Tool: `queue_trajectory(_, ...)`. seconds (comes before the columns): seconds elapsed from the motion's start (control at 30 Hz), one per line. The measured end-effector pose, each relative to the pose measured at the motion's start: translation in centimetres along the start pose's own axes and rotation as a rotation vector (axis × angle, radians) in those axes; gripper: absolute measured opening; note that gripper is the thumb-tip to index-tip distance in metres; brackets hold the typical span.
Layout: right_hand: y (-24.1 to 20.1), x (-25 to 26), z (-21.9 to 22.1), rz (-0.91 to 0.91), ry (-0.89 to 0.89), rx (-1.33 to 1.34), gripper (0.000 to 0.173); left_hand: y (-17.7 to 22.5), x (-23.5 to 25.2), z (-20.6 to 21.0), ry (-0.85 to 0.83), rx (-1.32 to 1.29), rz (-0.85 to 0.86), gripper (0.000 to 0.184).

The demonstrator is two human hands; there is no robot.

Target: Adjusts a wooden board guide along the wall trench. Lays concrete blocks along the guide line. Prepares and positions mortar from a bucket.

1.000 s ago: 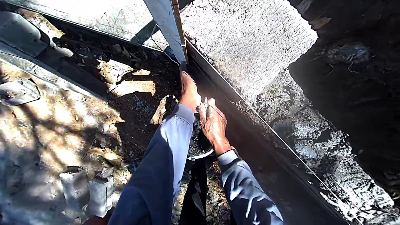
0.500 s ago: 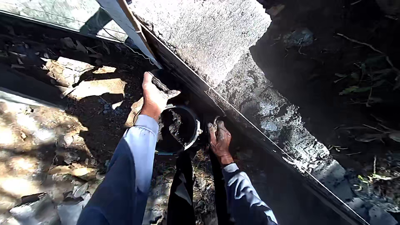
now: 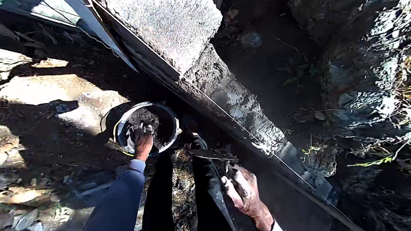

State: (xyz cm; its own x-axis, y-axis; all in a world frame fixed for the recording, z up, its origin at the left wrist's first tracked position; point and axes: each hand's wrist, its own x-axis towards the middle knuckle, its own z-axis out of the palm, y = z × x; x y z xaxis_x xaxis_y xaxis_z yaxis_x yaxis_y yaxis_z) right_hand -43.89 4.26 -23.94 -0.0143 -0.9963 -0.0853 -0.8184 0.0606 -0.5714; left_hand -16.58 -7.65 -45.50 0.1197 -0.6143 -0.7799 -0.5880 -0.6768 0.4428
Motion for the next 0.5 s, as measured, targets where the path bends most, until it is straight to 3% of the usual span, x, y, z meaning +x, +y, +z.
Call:
queue_trajectory(0.1,0.8,5.5,-6.9,0.037,0.051,-0.141,0.045,5.8,-4.3,1.6,0.097,-0.261,0.128,0.056)
queue_trajectory(0.17,3.3,10.3,-9.3,0.046,0.048,-0.390,0.048,9.9,-6.2,3.3,0.101,-0.547,0.203,0.056)
queue_trajectory(0.23,6.6,15.1,-9.4,-0.034,0.052,-0.546,0.046,13.2,-7.1,5.5,0.095,-0.763,0.304,0.062)
queue_trajectory(0.33,10.5,22.1,-8.0,-0.300,-0.022,-0.605,0.037,18.1,-7.0,8.2,0.161,-0.992,0.383,0.071)
queue_trajectory(0.5,11.4,29.1,-4.7,-0.555,-0.109,-0.553,0.033,22.2,-5.7,11.2,0.522,-0.898,0.499,0.065)
